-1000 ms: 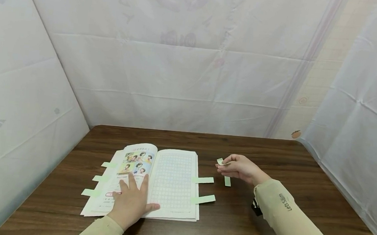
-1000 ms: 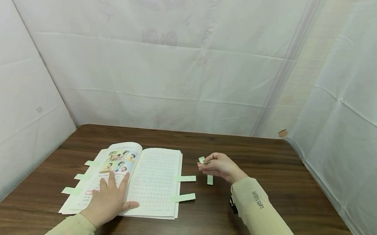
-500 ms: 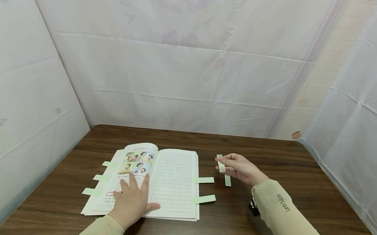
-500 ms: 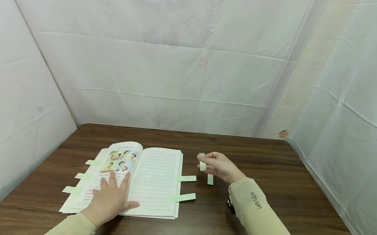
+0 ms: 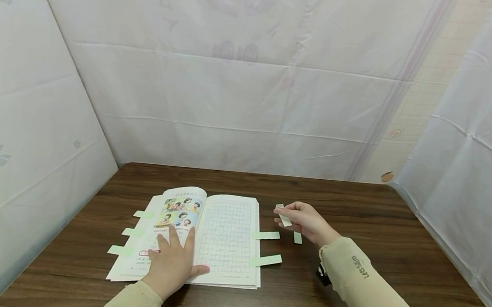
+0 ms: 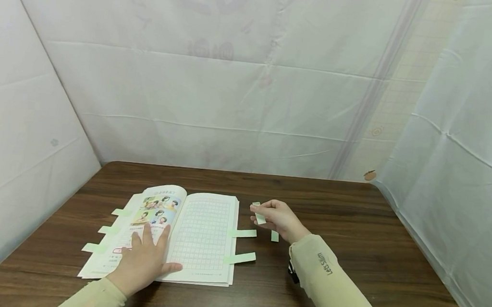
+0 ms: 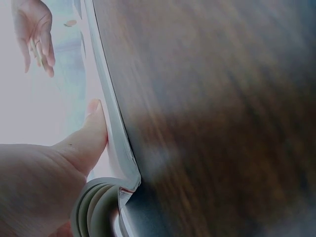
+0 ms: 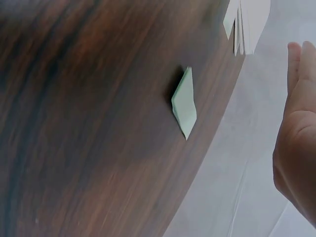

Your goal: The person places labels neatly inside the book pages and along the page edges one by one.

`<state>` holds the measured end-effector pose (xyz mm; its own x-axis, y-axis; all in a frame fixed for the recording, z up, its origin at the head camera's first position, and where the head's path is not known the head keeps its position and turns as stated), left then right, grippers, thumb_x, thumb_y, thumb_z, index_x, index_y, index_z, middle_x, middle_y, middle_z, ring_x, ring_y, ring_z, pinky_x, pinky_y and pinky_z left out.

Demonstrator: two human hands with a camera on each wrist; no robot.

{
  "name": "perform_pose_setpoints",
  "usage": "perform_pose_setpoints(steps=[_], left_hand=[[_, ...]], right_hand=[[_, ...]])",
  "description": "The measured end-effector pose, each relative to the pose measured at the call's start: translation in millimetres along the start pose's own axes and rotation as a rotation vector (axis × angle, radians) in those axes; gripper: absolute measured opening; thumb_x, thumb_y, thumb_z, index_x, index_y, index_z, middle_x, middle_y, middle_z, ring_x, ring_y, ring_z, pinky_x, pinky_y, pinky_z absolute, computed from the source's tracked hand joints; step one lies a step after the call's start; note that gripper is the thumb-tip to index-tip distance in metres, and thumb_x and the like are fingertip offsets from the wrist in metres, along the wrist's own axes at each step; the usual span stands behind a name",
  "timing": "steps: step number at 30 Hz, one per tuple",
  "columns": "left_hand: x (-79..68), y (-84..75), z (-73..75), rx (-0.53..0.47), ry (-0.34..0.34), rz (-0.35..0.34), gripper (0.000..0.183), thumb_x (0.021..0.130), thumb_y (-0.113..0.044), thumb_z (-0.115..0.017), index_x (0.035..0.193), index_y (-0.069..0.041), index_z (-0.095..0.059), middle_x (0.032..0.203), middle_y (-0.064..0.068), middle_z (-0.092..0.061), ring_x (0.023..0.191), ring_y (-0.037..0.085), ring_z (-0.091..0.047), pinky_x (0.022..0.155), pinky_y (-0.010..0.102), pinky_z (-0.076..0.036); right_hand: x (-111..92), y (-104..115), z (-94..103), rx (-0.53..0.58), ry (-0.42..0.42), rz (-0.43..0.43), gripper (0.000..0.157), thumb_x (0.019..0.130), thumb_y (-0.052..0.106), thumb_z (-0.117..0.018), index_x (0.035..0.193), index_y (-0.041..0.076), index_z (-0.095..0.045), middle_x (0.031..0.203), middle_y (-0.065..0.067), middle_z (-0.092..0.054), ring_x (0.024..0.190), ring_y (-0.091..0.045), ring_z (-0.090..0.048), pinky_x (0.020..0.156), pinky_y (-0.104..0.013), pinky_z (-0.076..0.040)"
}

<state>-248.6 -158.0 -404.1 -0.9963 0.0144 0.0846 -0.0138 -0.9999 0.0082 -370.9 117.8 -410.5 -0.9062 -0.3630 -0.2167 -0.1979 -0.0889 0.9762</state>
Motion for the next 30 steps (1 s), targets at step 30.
perform_pose_setpoints(steps=[30], left_hand=[[-1.5, -0.9, 2.8, 0.019, -0.039, -0.01, 0.1, 0.071, -0.069, -0.07, 0.142, -0.002, -0.05, 0.135, 0.049, -0.04, 0.114, 0.069, -0.045, 0.074, 0.074, -0.048]], right_hand=[[5.3, -10.0, -6.5, 0.006, -0.109, -0.03, 0.012, 0.095, 0.003, -0.061, 0.103, -0.004, -0.055, 0.107, -0.019, -0.073, 0.084, -0.015, -0.073, 0.08, -0.029, -0.059]])
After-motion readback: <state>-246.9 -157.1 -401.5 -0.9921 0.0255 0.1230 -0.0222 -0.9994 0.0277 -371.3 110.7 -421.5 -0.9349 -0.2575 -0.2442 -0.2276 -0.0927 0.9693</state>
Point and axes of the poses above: each hand's wrist, its own x-axis towards the middle knuckle, its own z-axis out of the back of the hand, y = z × x, the point moved 9 cm from there along x, towards the middle knuckle
